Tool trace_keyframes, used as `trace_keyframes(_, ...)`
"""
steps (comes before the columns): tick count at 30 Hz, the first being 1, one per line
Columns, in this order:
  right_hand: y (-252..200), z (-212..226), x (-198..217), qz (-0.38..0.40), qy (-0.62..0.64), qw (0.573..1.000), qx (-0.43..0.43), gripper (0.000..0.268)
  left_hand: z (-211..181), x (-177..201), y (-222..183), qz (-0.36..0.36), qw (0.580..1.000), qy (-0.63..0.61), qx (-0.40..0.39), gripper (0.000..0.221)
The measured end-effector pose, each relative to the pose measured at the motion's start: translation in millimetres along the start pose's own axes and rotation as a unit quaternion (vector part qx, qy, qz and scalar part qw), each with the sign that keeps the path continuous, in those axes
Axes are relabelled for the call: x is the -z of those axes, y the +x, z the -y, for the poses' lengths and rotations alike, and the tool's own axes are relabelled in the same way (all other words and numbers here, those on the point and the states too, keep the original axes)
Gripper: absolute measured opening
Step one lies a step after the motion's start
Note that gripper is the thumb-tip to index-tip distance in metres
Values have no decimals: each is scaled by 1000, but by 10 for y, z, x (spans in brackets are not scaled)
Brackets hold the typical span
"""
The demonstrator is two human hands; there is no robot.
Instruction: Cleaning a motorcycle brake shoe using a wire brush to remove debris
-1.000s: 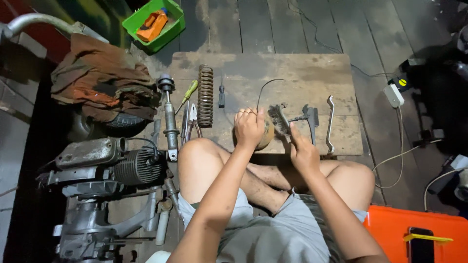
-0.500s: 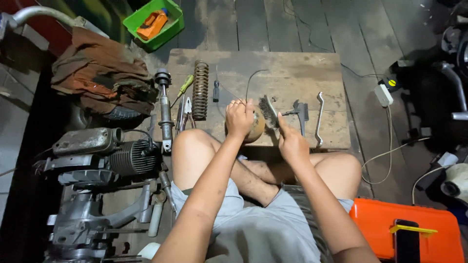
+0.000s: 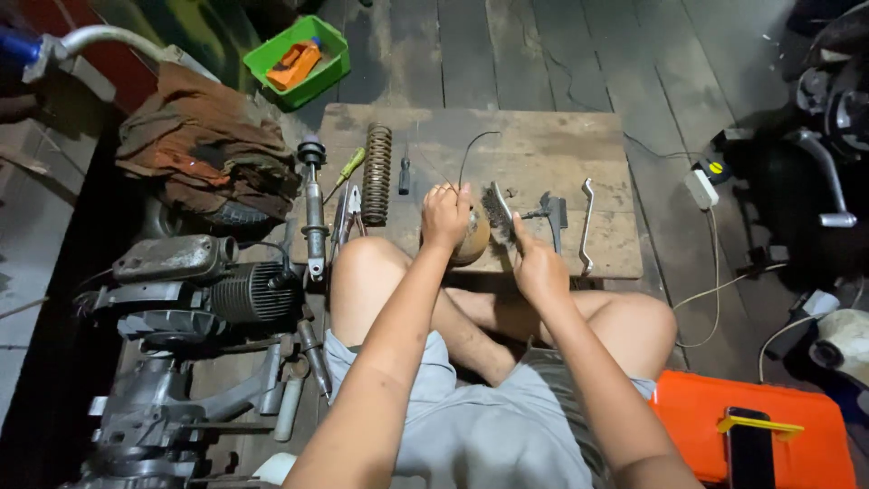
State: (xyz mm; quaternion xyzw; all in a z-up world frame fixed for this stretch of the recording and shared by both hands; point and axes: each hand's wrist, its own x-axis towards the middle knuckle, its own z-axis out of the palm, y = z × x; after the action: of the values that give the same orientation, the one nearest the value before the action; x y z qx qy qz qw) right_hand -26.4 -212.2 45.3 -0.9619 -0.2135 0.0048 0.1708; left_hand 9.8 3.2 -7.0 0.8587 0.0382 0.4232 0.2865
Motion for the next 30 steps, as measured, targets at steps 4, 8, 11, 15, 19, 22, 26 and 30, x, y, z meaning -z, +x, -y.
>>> trace_keyframes(4, 25, 2, 22, 3, 0, 1000, -8, 63, 0, -90, 32, 7, 1000, 15, 2, 45)
trace_keyframes(8, 80, -33, 29, 39, 11, 999, -28, 59, 16, -139, 71, 4, 999, 46, -25, 41)
trace_keyframes(11, 107, -75, 9, 35, -16, 999, -15, 59, 38, -200, 35, 1, 997, 74, -35, 39)
trace_keyframes(15, 183, -134, 25, 58, -21, 998, -2, 62, 46, -273, 63, -3, 994, 101, -30, 41)
trace_keyframes(19, 153, 25, 226, 79, -31, 996, -5, 61, -33, -219, 53, -30, 995, 94, -12, 41)
trace_keyframes(22, 131, 10, 203, 91, -58, 994, 3, 63, -39, -217, -48, -35, 995, 91, 26, 47)
trace_keyframes(26, 276, -61, 157, 88, -52, 995, 2, 68, 8, -337, 21, -40, 994, 99, 13, 45)
trace_keyframes(30, 232, -131, 150, 100, -65, 993, -1, 70, -45, -331, 73, -14, 996, 92, 7, 44)
